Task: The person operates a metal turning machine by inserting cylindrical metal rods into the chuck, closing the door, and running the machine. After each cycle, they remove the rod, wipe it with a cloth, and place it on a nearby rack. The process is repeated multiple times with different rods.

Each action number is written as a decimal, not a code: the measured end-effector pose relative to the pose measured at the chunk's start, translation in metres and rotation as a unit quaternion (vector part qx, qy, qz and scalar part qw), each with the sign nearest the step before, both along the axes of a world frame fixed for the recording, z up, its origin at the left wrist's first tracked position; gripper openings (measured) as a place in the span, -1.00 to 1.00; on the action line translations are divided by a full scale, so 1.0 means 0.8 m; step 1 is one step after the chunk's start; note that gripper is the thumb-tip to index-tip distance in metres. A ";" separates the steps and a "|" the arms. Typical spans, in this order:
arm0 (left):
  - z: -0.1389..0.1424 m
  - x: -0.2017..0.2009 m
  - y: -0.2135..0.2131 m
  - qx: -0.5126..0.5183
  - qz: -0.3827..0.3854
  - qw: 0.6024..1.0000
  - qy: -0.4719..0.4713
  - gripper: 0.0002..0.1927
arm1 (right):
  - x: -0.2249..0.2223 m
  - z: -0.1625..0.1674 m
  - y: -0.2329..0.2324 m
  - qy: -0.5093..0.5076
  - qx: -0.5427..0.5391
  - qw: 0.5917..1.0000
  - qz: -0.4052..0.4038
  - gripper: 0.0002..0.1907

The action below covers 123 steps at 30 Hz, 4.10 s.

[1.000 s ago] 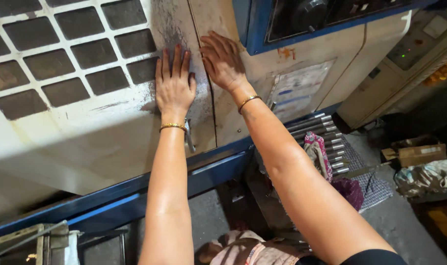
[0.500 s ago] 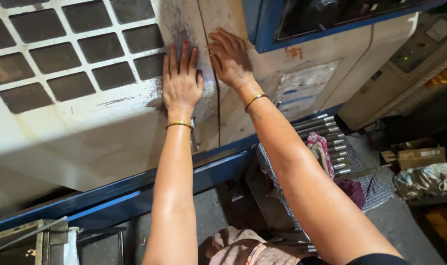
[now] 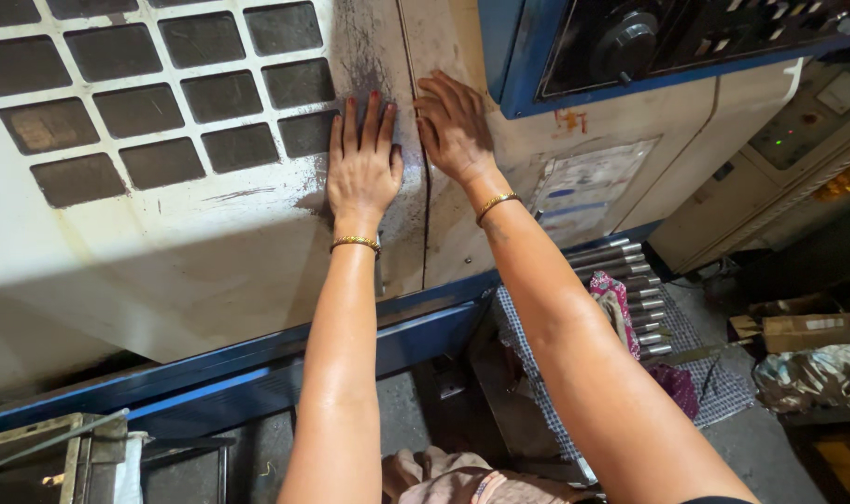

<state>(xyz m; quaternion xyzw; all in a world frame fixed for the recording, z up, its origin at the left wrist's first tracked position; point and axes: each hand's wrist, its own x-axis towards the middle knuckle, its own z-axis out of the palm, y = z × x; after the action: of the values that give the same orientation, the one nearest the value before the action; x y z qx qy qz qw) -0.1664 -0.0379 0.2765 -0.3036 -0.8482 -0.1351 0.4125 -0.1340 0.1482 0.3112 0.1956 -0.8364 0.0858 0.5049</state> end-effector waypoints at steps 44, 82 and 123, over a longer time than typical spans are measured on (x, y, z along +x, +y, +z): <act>-0.001 -0.002 -0.003 -0.061 0.017 0.996 -0.060 0.03 | -0.010 -0.007 0.016 -0.100 0.053 0.988 -0.107 -0.11; -0.009 -0.008 0.001 -0.070 0.027 0.994 -0.073 0.00 | -0.013 -0.012 0.017 -0.090 0.049 0.991 -0.087 -0.11; 0.000 -0.001 -0.001 -0.054 0.003 0.991 -0.125 0.00 | -0.007 -0.004 0.011 -0.114 0.044 0.987 -0.102 -0.17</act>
<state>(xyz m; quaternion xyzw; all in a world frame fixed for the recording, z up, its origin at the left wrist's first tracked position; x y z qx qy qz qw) -0.1671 -0.0386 0.2767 -0.3040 -0.9001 -0.1251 0.2861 -0.1400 0.1572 0.3078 0.1203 -0.9069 0.0184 0.4034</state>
